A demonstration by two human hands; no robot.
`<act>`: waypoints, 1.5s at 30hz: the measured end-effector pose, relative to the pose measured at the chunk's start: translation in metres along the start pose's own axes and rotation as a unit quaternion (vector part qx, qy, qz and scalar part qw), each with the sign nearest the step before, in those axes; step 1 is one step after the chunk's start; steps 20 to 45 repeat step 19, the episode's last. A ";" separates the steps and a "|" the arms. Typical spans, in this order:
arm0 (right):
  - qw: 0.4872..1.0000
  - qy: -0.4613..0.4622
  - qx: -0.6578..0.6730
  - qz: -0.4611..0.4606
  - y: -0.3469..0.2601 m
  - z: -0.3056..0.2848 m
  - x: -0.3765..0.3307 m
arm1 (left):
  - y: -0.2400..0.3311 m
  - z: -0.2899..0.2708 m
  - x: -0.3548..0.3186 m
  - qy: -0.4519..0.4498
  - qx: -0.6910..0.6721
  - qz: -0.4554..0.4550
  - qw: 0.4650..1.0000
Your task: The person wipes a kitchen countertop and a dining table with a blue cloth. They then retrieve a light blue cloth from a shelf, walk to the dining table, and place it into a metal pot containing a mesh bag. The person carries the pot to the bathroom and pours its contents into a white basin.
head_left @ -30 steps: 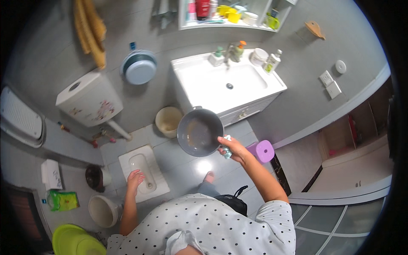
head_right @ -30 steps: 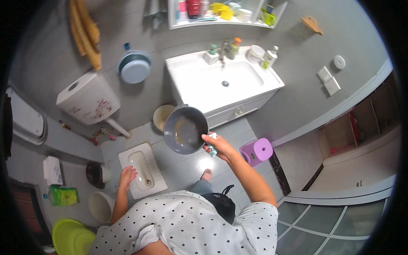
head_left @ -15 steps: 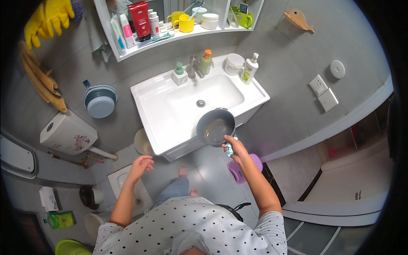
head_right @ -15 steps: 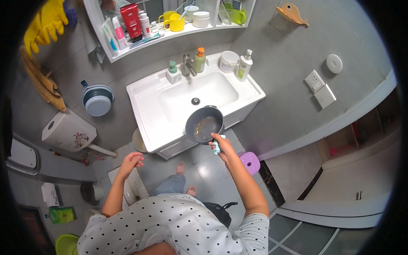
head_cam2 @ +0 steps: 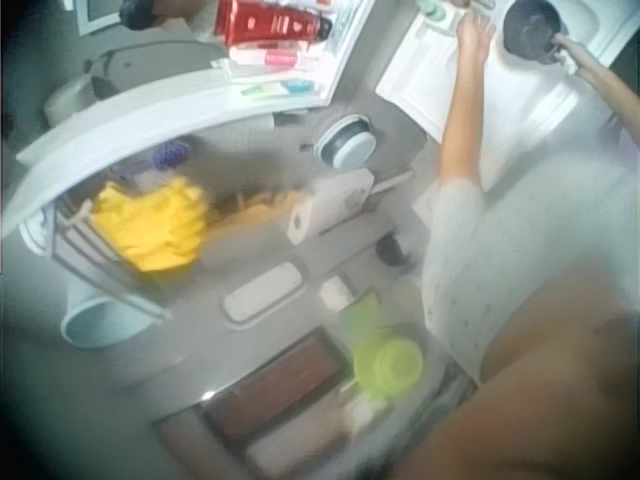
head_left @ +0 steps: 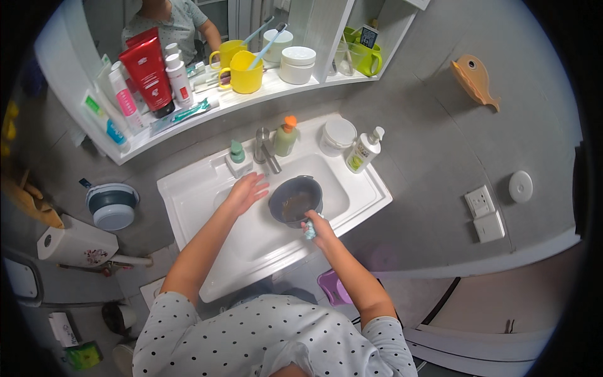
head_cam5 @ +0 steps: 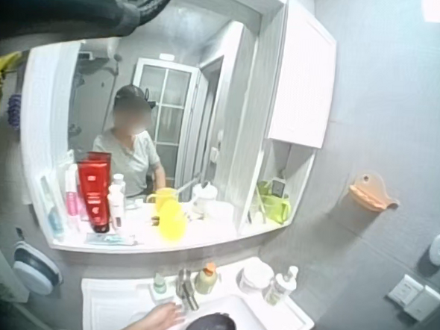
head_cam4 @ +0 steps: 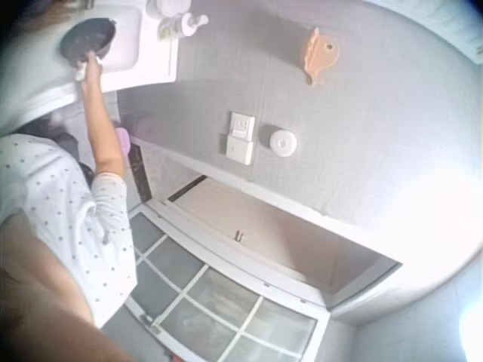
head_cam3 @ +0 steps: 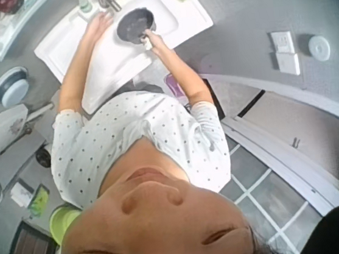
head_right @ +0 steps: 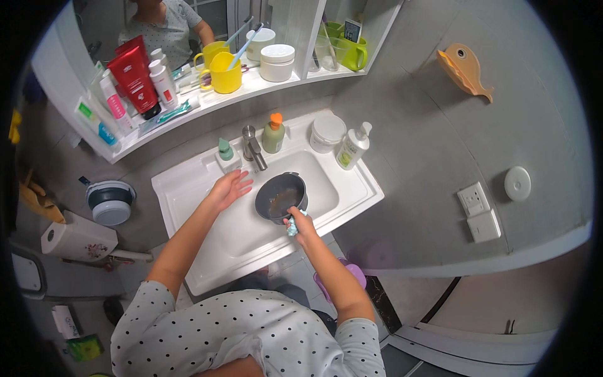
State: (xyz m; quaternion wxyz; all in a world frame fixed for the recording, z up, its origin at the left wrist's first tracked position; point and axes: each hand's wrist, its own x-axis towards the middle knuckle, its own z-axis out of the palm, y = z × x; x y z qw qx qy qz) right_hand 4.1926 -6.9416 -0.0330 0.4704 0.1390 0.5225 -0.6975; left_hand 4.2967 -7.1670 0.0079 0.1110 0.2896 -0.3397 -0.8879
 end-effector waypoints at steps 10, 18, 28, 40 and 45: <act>0.995 -0.039 -0.036 0.086 -0.036 0.012 0.066 | 0.029 0.011 0.096 0.067 -0.070 -0.013 0.995; 0.983 -0.091 -0.091 0.133 -0.054 0.001 0.110 | 0.023 0.017 0.086 0.072 -0.119 0.086 0.987; 0.980 -0.097 -0.121 0.125 -0.050 0.001 0.112 | 0.014 0.012 0.083 0.071 -0.102 0.104 0.987; 0.980 -0.097 -0.121 0.125 -0.050 0.001 0.112 | 0.014 0.012 0.083 0.071 -0.102 0.104 0.987; 0.980 -0.097 -0.121 0.125 -0.050 0.001 0.112 | 0.014 0.012 0.083 0.071 -0.102 0.104 0.987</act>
